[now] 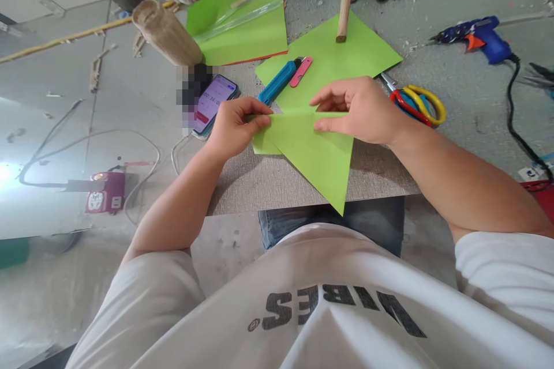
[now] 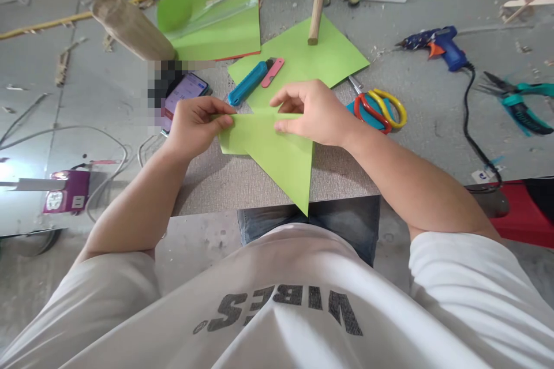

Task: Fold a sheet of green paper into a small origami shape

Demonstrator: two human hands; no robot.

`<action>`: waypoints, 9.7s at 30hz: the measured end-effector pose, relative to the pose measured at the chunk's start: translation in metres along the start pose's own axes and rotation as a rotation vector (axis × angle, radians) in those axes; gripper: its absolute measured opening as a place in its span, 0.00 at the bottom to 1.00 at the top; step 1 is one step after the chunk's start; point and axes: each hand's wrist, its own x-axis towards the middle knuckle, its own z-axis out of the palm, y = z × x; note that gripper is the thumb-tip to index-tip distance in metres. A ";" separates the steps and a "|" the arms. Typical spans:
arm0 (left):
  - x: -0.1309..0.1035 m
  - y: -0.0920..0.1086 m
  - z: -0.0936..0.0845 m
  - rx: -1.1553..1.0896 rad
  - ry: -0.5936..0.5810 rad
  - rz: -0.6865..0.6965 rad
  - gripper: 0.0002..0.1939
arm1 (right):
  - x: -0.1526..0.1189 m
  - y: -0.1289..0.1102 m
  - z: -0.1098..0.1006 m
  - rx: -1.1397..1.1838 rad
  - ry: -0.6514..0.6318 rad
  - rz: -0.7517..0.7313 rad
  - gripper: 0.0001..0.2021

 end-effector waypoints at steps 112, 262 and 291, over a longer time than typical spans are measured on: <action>-0.059 0.070 0.025 -0.045 -0.031 0.073 0.19 | -0.055 -0.054 0.045 0.192 0.018 0.020 0.08; -0.076 0.090 0.062 1.019 -0.475 -0.140 0.30 | -0.031 -0.003 0.003 -1.154 -0.268 0.246 0.54; -0.140 0.112 0.156 -0.827 0.349 0.069 0.33 | -0.116 -0.078 0.037 0.461 -0.029 -0.079 0.22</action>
